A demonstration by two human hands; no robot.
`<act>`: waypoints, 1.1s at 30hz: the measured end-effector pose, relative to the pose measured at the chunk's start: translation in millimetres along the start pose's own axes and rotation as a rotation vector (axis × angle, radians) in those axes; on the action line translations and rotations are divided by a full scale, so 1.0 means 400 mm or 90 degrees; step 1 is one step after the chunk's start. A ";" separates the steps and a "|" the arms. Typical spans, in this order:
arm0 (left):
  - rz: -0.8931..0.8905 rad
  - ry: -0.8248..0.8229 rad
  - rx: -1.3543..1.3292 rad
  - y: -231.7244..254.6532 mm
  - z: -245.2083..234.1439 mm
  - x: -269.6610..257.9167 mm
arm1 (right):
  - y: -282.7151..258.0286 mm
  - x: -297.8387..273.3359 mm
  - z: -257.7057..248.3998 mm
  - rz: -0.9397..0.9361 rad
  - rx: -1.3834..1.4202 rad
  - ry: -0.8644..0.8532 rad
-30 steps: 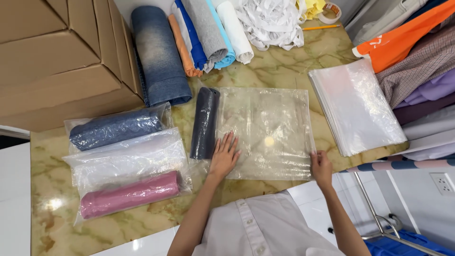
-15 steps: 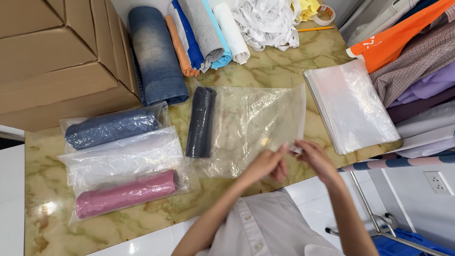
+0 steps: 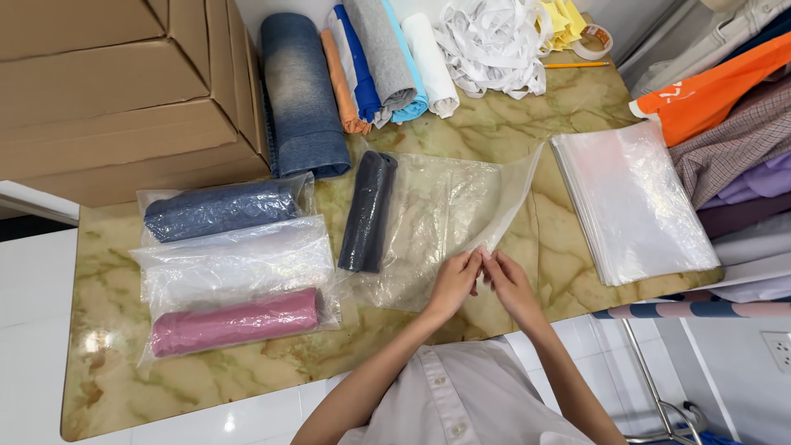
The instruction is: The person places rolled clothes into clear plastic bags, seals them, and then places the packaged items into a cardboard box. The person handles blue, pink, and black rolled clothes, plastic bags, and a cardboard box.
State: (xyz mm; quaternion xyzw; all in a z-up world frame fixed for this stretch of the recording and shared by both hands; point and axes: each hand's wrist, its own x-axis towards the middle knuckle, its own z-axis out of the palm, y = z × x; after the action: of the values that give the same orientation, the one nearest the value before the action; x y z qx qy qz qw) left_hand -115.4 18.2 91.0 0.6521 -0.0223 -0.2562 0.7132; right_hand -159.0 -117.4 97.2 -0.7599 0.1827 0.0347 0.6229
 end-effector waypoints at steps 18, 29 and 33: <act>-0.083 -0.071 -0.142 -0.141 0.039 0.068 | 0.124 0.069 0.044 0.110 0.174 0.112; -0.050 -0.092 -0.203 0.013 -0.057 -0.051 | 0.376 0.611 -0.211 0.092 0.064 0.223; -0.021 -0.123 -0.257 0.125 -0.103 -0.139 | 0.361 0.782 -0.307 0.076 0.015 0.283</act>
State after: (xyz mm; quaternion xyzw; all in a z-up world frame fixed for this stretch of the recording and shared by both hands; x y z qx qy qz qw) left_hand -131.7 78.9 148.9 0.4686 -0.0278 -0.3285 0.8196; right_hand 64.2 -331.2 -98.2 -0.7292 0.3605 -0.0993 0.5731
